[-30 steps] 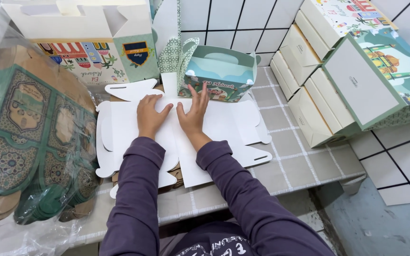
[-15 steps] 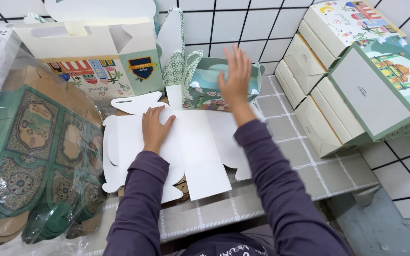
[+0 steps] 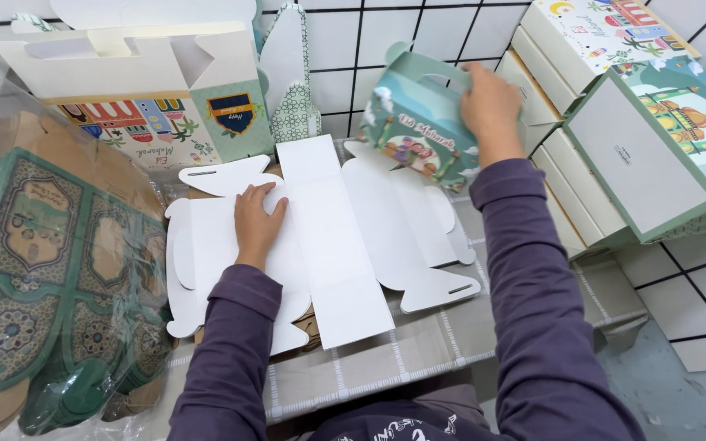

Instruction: Assembling a decorative cardboard gift box by folding flaps and tucking tabs into slots

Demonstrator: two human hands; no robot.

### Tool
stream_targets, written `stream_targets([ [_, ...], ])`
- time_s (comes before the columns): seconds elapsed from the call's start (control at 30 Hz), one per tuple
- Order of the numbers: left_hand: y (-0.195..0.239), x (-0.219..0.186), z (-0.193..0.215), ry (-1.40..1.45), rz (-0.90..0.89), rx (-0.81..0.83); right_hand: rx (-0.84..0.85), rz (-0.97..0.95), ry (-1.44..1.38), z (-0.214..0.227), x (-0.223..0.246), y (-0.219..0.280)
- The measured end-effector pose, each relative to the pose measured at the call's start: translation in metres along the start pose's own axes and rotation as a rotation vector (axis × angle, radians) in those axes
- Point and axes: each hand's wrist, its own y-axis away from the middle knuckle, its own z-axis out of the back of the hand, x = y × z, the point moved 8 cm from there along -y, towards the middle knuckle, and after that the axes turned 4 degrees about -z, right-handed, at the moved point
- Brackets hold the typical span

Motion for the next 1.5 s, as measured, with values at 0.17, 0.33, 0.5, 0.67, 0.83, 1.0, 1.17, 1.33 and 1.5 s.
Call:
stream_targets([
  [0.17, 0.0, 0.002, -0.001, 0.017, 0.003, -0.003, -0.147, -0.085, 0.245, -0.015, -0.063, -0.026],
  [0.33, 0.002, 0.0, 0.002, 0.035, -0.001, -0.014, -0.067, -0.227, 0.301, -0.046, -0.11, -0.035],
  [0.5, 0.001, 0.009, -0.004, 0.046, -0.003, -0.027, -0.189, -0.189, 0.54, -0.07, -0.092, -0.027],
  [0.67, 0.005, -0.006, 0.007, -0.002, 0.137, 0.089, -0.319, -0.021, 0.491, -0.073, -0.025, 0.029],
  [0.83, 0.004, -0.01, 0.009, 0.011, 0.143, 0.09, 0.074, -0.019, 0.416, -0.087, 0.023, 0.058],
  [1.0, 0.002, -0.005, 0.006, 0.008, 0.148, 0.088, 0.149, 0.107, 0.323, -0.153, 0.054, 0.058],
  [1.17, 0.004, -0.01, 0.01, 0.004, 0.148, 0.087, 0.196, 0.079, 0.434, -0.233, 0.041, 0.049],
  [1.33, 0.004, -0.011, 0.011, 0.008, 0.156, 0.09, 0.252, -0.033, 0.491, -0.267, 0.002, 0.047],
  [1.5, 0.004, -0.01, 0.011, 0.006, 0.161, 0.093, 0.189, -0.026, 0.47, -0.225, 0.002, 0.07],
])
